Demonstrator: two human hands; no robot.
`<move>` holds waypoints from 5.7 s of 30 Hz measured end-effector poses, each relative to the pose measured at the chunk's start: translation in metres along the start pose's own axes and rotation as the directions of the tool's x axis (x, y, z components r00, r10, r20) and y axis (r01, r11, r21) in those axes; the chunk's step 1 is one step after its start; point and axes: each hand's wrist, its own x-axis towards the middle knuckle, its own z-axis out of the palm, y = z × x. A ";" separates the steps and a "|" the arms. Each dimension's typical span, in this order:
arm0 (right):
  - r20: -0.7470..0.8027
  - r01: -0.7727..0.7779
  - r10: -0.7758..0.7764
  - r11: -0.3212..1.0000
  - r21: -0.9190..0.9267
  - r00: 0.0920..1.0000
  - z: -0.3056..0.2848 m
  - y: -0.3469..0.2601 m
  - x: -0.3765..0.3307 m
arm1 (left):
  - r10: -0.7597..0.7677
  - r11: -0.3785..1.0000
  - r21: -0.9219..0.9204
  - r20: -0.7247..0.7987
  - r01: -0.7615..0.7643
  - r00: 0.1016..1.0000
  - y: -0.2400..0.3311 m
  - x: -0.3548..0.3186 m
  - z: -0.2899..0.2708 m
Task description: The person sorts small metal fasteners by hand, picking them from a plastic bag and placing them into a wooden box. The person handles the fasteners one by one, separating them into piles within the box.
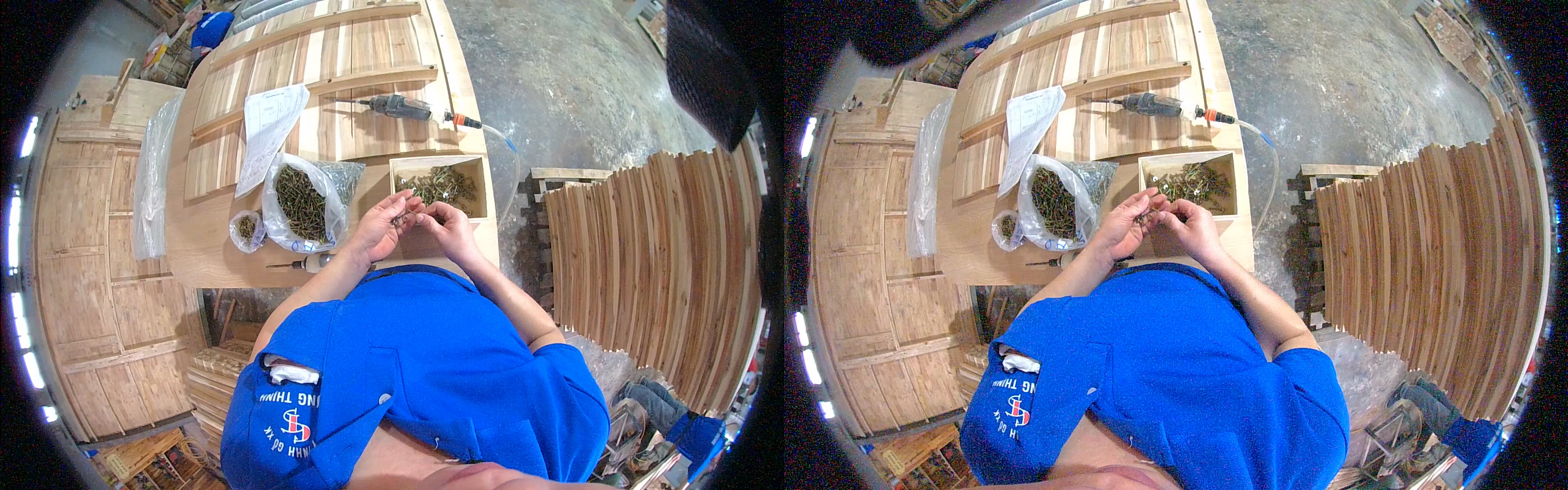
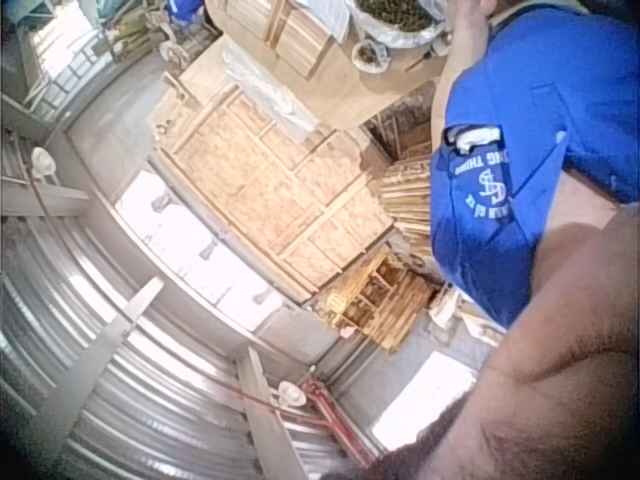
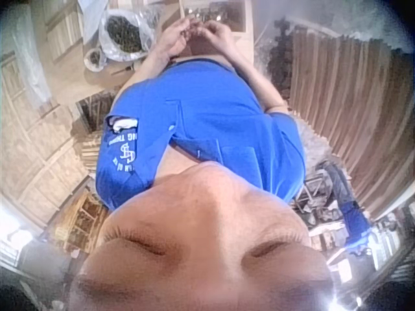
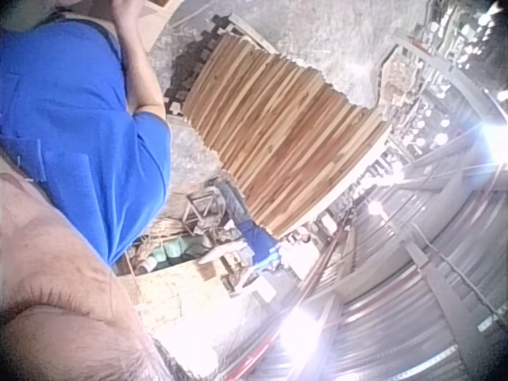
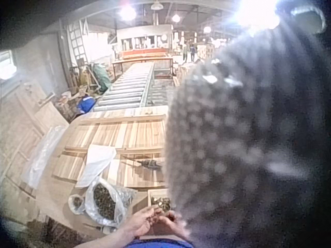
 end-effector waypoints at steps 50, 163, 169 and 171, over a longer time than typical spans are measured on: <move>0.420 -0.469 0.437 0.004 0.883 0.795 -0.016 0.006 -0.014 | 0.339 -0.593 0.726 0.617 -0.349 0.710 0.028 -0.004 0.036; 0.017 -0.173 0.172 0.976 0.133 0.985 0.028 -0.006 0.003 | 0.121 0.990 0.072 0.029 -0.122 0.992 0.004 0.005 -0.015; 0.204 -0.409 0.355 0.772 0.487 0.912 0.046 -0.022 0.004 | 0.439 0.685 0.582 0.149 -0.438 0.886 0.024 -0.010 -0.010; 0.238 -0.406 0.329 0.719 0.564 0.914 0.051 -0.032 0.001 | 0.538 0.487 0.670 0.276 -0.561 0.797 0.032 -0.021 -0.005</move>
